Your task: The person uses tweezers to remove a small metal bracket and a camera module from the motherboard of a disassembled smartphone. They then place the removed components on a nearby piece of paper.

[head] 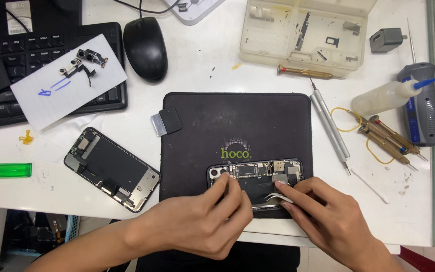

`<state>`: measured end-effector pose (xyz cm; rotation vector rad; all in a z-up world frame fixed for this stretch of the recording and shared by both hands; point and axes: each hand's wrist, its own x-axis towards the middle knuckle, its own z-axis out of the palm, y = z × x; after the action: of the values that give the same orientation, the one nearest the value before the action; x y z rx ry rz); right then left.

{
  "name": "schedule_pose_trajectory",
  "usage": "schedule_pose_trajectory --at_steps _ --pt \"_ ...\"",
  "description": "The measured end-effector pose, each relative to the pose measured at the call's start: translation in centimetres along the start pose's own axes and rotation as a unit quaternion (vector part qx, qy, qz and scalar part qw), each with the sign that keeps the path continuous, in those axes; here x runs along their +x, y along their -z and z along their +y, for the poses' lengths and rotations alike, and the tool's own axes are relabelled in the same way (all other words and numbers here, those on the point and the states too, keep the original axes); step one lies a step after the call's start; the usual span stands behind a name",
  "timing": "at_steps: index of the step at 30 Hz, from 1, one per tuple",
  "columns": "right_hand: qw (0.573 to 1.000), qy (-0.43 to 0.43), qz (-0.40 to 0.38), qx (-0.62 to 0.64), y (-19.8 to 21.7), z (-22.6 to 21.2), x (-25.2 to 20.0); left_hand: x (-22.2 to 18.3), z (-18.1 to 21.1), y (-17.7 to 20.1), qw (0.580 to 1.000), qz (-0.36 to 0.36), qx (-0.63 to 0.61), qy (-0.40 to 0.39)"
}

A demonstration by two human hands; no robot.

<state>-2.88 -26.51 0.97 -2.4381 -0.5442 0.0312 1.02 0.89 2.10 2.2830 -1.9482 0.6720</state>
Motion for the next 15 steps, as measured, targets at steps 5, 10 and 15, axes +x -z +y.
schedule_pose_trajectory --at_steps 5,10,15 --pt "0.999 0.025 0.007 -0.040 -0.2 -0.2 -0.1 0.3 -0.2 0.6 0.988 0.002 -0.085 0.132" --pt "0.996 0.061 0.008 -0.067 -0.3 -0.1 -0.2 0.8 -1.0 0.3 0.946 -0.012 -0.162 0.281" --pt "0.994 0.075 0.023 -0.071 -0.3 -0.7 -0.4 1.2 -1.6 0.4 0.969 -0.082 -0.108 0.206"
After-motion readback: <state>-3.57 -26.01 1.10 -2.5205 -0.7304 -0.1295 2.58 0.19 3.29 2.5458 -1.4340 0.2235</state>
